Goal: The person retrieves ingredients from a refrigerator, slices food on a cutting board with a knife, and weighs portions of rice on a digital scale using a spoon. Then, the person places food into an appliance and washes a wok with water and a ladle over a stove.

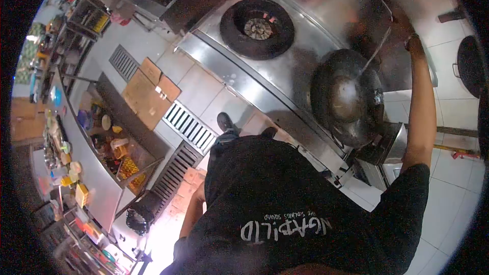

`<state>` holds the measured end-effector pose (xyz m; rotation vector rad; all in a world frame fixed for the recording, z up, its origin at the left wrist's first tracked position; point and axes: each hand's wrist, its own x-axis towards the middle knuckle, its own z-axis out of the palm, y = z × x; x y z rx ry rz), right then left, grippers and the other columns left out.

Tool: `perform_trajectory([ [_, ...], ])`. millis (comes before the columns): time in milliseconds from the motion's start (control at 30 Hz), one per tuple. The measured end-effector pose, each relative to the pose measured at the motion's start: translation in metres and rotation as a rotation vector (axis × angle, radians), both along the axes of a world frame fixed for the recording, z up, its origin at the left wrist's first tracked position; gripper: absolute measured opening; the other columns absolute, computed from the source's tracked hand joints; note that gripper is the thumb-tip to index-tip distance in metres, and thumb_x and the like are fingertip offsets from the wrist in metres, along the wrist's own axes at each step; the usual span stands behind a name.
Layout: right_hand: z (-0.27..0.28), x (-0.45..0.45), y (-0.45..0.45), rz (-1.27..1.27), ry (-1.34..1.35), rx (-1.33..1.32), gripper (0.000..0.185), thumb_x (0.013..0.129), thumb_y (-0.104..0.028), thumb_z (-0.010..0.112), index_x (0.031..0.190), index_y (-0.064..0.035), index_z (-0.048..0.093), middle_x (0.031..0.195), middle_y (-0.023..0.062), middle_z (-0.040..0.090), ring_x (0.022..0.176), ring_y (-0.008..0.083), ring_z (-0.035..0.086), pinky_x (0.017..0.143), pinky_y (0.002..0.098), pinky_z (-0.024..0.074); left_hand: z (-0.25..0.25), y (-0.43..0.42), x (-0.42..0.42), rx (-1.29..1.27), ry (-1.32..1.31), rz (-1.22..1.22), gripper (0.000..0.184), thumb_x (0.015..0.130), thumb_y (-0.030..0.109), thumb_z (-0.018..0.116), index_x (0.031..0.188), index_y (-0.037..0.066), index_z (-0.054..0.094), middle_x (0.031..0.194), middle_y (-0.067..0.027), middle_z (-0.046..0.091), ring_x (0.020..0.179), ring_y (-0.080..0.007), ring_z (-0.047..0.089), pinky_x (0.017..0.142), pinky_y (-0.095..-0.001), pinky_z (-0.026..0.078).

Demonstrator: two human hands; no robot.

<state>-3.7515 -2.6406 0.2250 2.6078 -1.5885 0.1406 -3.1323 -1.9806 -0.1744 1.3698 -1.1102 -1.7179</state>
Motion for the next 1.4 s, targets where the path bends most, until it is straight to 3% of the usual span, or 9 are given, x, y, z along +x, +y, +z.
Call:
perform_trajectory([
  [233, -0.014, -0.028, -0.037, -0.061, 0.032, 0.04, 0.023, 0.079, -0.019, 0.062, 0.089, 0.001, 0.059, 0.079, 0.0167, 0.06, 0.074, 0.0277, 0.056, 0.07, 0.0398, 0.0447, 0.002, -0.024, 0.013, -0.088, 0.115, -0.018, 0.047, 0.074, 0.013, 0.066, 0.118, 0.0, 0.056, 0.114, -0.0063, 0.061, 0.096, -0.0209, 0.057, 0.086, -0.0325, 0.045],
  [400, 0.017, -0.012, -0.008, -0.029, 0.036, 0.108, 0.024, 0.08, -0.021, 0.06, 0.094, -0.0021, 0.06, 0.083, 0.0162, 0.061, 0.078, 0.0291, 0.058, 0.074, 0.0385, 0.0463, 0.058, -0.084, 0.026, 0.476, -0.037, -0.219, 0.042, 0.079, 0.017, 0.061, 0.116, -0.001, 0.056, 0.112, -0.0071, 0.062, 0.094, -0.0193, 0.057, 0.084, -0.0314, 0.046],
  [467, 0.019, -0.023, -0.047, -0.477, 0.018, 0.333, 0.025, 0.079, -0.02, 0.06, 0.096, -0.0026, 0.059, 0.085, 0.016, 0.061, 0.081, 0.0299, 0.058, 0.075, 0.0392, 0.046, -0.021, -0.062, 0.045, 0.042, -0.249, -0.421, 0.036, 0.083, 0.015, 0.052, 0.114, -0.001, 0.057, 0.111, -0.0092, 0.061, 0.091, -0.0189, 0.058, 0.08, -0.0319, 0.047],
  [600, 0.01, -0.011, -0.097, -1.115, 0.016, 0.692, 0.027, 0.077, -0.019, 0.06, 0.1, -0.0033, 0.058, 0.089, 0.0158, 0.061, 0.085, 0.0312, 0.057, 0.077, 0.0403, 0.0455, 0.093, -0.119, 0.046, 0.358, -0.325, -0.042, 0.033, 0.084, 0.012, 0.052, 0.112, -0.004, 0.057, 0.101, -0.0114, 0.064, 0.088, -0.0194, 0.059, 0.077, -0.0312, 0.047],
  [700, 0.002, 0.003, -0.033, -0.441, 0.08, 0.217, 0.027, 0.08, -0.02, 0.057, 0.101, -0.0023, 0.059, 0.09, 0.0169, 0.06, 0.085, 0.0317, 0.056, 0.077, 0.0401, 0.0447, 0.143, -0.17, 0.052, 0.197, -0.347, 0.351, 0.035, 0.09, 0.02, 0.055, 0.113, -0.005, 0.056, 0.104, -0.0121, 0.064, 0.095, -0.0192, 0.059, 0.084, -0.0305, 0.045],
  [800, -0.016, 0.022, 0.006, -0.367, -0.04, 0.078, 0.028, 0.08, -0.021, 0.057, 0.101, -0.0024, 0.059, 0.088, 0.0159, 0.059, 0.083, 0.0306, 0.055, 0.075, 0.0394, 0.0436, 0.335, -0.23, 0.013, -0.149, -0.417, 0.515, 0.036, 0.096, 0.024, 0.045, 0.11, -0.007, 0.057, 0.104, -0.0144, 0.064, 0.099, -0.0196, 0.058, 0.089, -0.0302, 0.042],
  [900, -0.037, 0.048, 0.021, -0.312, -0.141, 0.042, 0.028, 0.081, -0.021, 0.056, 0.102, -0.0025, 0.059, 0.086, 0.015, 0.059, 0.081, 0.0294, 0.053, 0.073, 0.0387, 0.0425, 0.42, -0.233, -0.012, -0.557, -0.165, 0.616, 0.062, 0.095, 0.048, 0.033, 0.104, -0.007, 0.06, 0.1, -0.0164, 0.065, 0.103, -0.024, 0.058, 0.096, -0.0361, 0.037],
  [1033, -0.057, 0.083, 0.036, -0.254, -0.215, 0.043, 0.029, 0.081, -0.022, 0.056, 0.103, -0.0026, 0.06, 0.084, 0.0137, 0.057, 0.078, 0.0279, 0.051, 0.071, 0.0378, 0.041, 0.474, -0.24, -0.007, -0.705, 0.152, 0.483, 0.074, 0.087, 0.064, 0.033, 0.093, -0.002, 0.065, 0.089, -0.0164, 0.068, 0.096, -0.0313, 0.063, 0.098, -0.0496, 0.034],
  [1400, -0.09, 0.193, 0.021, -0.056, -0.352, 0.103, 0.031, 0.083, -0.024, 0.054, 0.105, -0.003, 0.061, 0.078, 0.0102, 0.054, 0.071, 0.0237, 0.045, 0.065, 0.0353, 0.037, 0.471, -0.179, 0.017, -1.014, -0.041, 0.76, 0.059, 0.089, 0.052, 0.037, 0.097, -0.001, 0.063, 0.085, -0.0131, 0.065, 0.089, -0.0285, 0.06, 0.087, -0.0446, 0.036],
])
